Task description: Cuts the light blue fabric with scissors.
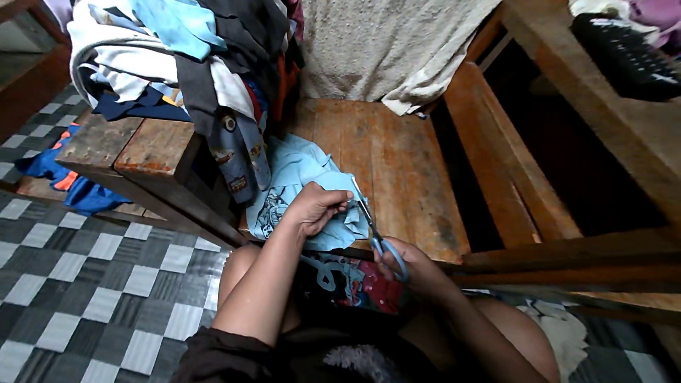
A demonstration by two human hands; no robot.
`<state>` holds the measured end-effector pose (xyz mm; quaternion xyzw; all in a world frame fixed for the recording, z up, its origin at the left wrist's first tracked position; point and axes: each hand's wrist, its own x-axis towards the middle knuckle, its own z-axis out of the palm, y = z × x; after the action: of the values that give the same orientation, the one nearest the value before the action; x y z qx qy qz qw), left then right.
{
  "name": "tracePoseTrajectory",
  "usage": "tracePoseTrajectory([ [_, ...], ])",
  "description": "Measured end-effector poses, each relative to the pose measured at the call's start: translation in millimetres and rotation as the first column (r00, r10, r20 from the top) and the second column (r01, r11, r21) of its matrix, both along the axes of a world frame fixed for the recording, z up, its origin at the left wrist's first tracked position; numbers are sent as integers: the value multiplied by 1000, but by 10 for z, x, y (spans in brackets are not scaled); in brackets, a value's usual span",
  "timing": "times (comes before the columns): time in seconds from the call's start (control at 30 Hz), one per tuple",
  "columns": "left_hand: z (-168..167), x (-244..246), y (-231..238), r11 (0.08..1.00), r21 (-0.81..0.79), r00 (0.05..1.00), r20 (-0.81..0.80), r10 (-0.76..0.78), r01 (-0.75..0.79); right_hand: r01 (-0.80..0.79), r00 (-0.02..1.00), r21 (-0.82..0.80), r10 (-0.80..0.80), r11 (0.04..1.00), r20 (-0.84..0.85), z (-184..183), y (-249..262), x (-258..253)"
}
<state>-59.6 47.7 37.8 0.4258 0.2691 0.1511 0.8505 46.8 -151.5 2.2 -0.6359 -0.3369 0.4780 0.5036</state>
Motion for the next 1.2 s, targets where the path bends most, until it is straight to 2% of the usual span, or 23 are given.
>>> tracePoseTrajectory([
  [0.1,-26,16,-17,998,-18,996,64,61,-59,-14,1000,9,14,1000,-14,-22,-8,17],
  [0.33,-84,32,-46,995,-73,981,175,85,-73,-18,999,32,19,999,-38,-18,-22,39],
  [0.5,-115,39,-71,999,-31,981,190,46,-40,-59,991,99,70,993,-111,-75,-7,33],
  [0.7,-97,47,-135,1000,-4,985,172,6,-5,-10,995,133,23,991,-96,-94,47,-20],
  [1.2,-127,65,-129,1000,-12,980,200,12,-10,66,985,75,-53,995,-165,-40,85,-120],
])
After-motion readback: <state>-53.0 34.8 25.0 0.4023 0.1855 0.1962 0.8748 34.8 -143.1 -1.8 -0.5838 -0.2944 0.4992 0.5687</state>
